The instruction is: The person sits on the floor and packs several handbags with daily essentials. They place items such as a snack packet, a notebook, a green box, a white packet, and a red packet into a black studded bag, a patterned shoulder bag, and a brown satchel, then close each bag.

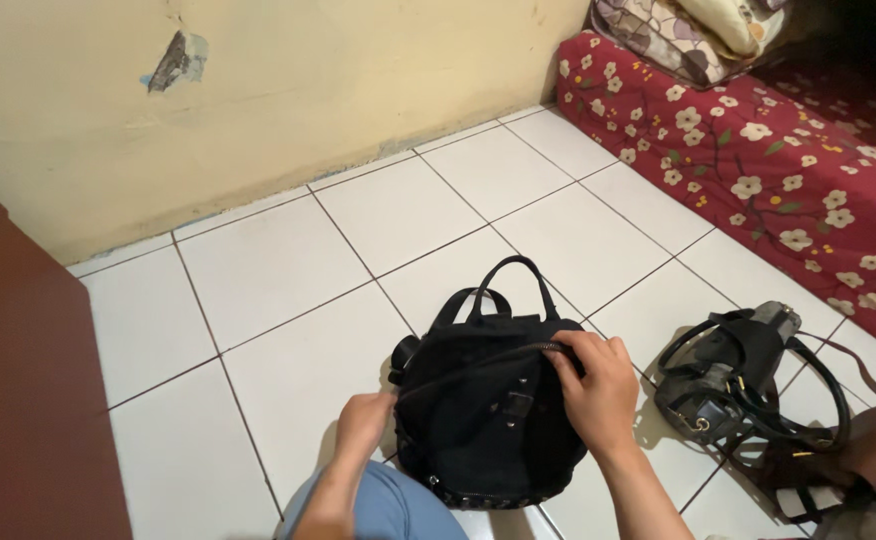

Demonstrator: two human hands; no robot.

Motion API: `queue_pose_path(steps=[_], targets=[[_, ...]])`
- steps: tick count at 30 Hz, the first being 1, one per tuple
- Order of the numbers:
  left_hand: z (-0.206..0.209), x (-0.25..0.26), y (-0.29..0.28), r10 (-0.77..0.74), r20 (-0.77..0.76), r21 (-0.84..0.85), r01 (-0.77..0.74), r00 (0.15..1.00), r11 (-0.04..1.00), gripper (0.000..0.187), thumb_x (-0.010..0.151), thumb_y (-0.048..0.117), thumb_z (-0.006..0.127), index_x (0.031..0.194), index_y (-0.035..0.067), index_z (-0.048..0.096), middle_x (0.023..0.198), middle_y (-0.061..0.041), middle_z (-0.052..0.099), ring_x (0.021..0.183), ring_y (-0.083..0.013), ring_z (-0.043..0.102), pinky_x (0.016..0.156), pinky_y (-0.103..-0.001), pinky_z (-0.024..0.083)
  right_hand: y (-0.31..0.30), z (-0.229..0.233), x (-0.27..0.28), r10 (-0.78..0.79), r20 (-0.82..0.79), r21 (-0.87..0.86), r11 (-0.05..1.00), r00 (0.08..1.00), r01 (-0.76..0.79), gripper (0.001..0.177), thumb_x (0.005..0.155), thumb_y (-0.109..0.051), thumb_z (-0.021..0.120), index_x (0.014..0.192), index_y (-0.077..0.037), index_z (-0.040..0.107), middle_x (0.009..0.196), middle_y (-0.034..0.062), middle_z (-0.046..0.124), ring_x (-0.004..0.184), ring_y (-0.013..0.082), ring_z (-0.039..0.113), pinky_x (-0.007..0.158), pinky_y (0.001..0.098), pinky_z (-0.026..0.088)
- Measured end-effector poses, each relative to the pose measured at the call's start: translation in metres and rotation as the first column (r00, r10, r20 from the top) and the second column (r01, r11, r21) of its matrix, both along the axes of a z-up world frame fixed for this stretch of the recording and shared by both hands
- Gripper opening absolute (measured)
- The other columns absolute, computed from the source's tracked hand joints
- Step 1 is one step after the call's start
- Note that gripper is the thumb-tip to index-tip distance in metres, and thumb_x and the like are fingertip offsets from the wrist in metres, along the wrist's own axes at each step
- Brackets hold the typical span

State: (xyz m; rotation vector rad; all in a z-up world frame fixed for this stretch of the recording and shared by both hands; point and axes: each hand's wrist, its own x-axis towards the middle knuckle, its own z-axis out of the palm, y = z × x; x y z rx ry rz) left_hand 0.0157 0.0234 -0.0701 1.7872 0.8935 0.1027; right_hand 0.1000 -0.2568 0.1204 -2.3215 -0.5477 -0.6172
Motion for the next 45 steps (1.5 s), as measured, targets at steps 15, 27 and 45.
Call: queue_pose_path(steps=[15,27,45], targets=[[0.155,0.007,-0.084,-0.397,0.426,0.569,0.101,0.813,0.816,0.065,0.061,0.037,0.091,0.108,0.006,0.059,0.103,-0.012,0.064,0.096,-0.0335,0.060,0.084,-0.044,0.048,-0.070,-0.133,0.018,0.189,-0.740,0.309,0.948,0.645,0.076,0.062,0.078,-0.036,0.081,0.129,-0.006,0.063,0.111,0.0112,0.076,0.102,0.0198,0.070,0.087,0.0339,0.055],[0.144,0.050,-0.056,-0.490,0.427,0.563,0.201,0.760,0.802,0.031,0.087,0.026,0.076,0.105,0.001,0.073,0.094,-0.017,0.072,0.094,-0.0391,0.066,0.080,-0.047,0.050,-0.027,-0.125,0.044,-0.177,-0.685,-0.032,0.976,0.707,0.214,0.056,0.093,-0.045,0.067,0.072,0.007,0.067,0.055,0.0161,0.065,0.052,0.0223,0.058,0.055,0.0401,0.048],[0.212,-0.046,0.142,0.090,0.645,0.527,-0.528,0.758,0.666,0.033,0.087,0.017,0.078,0.107,-0.009,0.071,0.103,-0.024,0.074,0.096,-0.0417,0.070,0.085,-0.042,0.055,0.304,-0.003,0.064,0.482,-0.396,0.319,0.870,0.782,-0.375,0.028,0.090,-0.024,0.076,0.090,0.003,0.072,0.062,0.0089,0.065,0.061,0.0096,0.054,0.059,0.0333,0.050]])
